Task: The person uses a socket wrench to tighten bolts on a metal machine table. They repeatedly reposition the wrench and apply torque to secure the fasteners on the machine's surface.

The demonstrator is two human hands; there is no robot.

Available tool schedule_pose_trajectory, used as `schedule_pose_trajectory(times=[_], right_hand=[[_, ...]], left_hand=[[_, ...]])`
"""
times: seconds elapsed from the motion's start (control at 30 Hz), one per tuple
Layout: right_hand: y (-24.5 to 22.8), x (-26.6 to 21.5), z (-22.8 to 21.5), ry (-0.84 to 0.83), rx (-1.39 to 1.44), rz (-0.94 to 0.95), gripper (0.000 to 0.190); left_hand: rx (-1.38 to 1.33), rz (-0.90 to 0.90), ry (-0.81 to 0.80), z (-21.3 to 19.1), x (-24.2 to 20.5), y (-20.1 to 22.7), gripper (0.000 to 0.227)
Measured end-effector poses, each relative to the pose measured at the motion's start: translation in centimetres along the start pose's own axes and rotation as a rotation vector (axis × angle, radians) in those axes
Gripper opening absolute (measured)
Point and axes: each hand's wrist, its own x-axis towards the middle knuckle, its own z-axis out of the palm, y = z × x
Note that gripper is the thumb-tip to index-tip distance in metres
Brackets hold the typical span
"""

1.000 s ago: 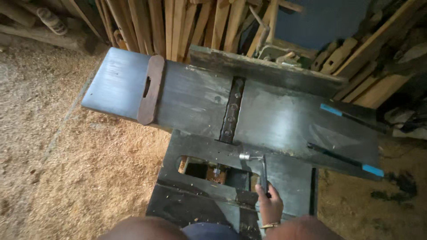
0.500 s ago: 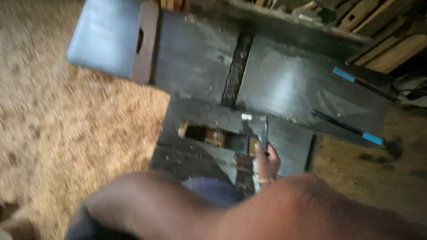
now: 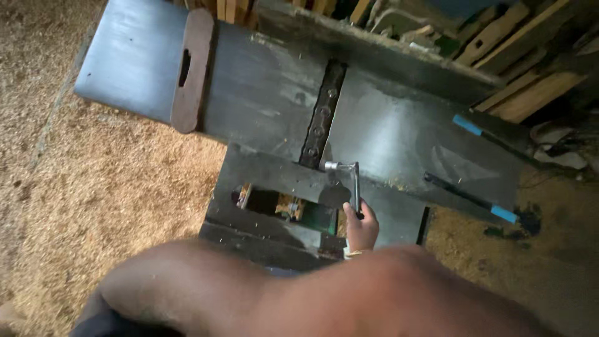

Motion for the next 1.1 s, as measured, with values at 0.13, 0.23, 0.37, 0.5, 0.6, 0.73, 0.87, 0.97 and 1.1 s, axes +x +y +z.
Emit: schedule_pose_trajectory(times=[0.13, 0.23, 0.37, 0.5, 0.6, 0.73, 0.87, 0.97, 1.1], right_hand=[[-0.3, 5.5, 0.2, -0.293, 0.269, 0.501, 0.028], [-1.4, 9.0, 2.9, -0.245, 0.610, 0.454, 0.029], [-4.2, 11.7, 7.6, -0.268, 1.154, 0.397, 0.026], [-7.0, 12.8, 10.4, -0.442, 1.084, 0.425, 0.023], [-8.0, 12.5, 12.1, -0.520, 1.121, 0.469, 0.026], [-7.9, 12.5, 13.9, -0.525, 1.065, 0.463, 0.027], [-8.4, 14.7, 14.9, -0.535, 1.044, 0.426, 0.024], [-9.1, 17.1, 16.1, -0.508, 0.966, 0.453, 0.021], [-10.3, 20.0, 18.6, -0.509, 1.016, 0.377, 0.021]], left_hand=[[0.348, -0.151, 0.098, -5.2, -0.1, -3.6, 0.034], [0.952, -0.408, 0.323, -11.1, -0.7, -7.9, 0.038], [1.425, -0.374, 0.554, -18.9, -4.9, -11.8, 0.065], [1.481, -0.642, 0.727, -25.1, -8.6, -12.9, 0.074], [1.177, -0.728, 0.829, -27.4, -10.7, -13.0, 0.071], [1.230, -0.720, 0.838, -28.8, -12.1, -13.9, 0.065], [1.240, -0.704, 0.909, -30.3, -12.0, -14.2, 0.054], [1.354, -0.625, 0.931, -32.7, -11.0, -13.2, 0.045], [1.528, -0.530, 0.903, -37.3, -8.4, -10.5, 0.037]])
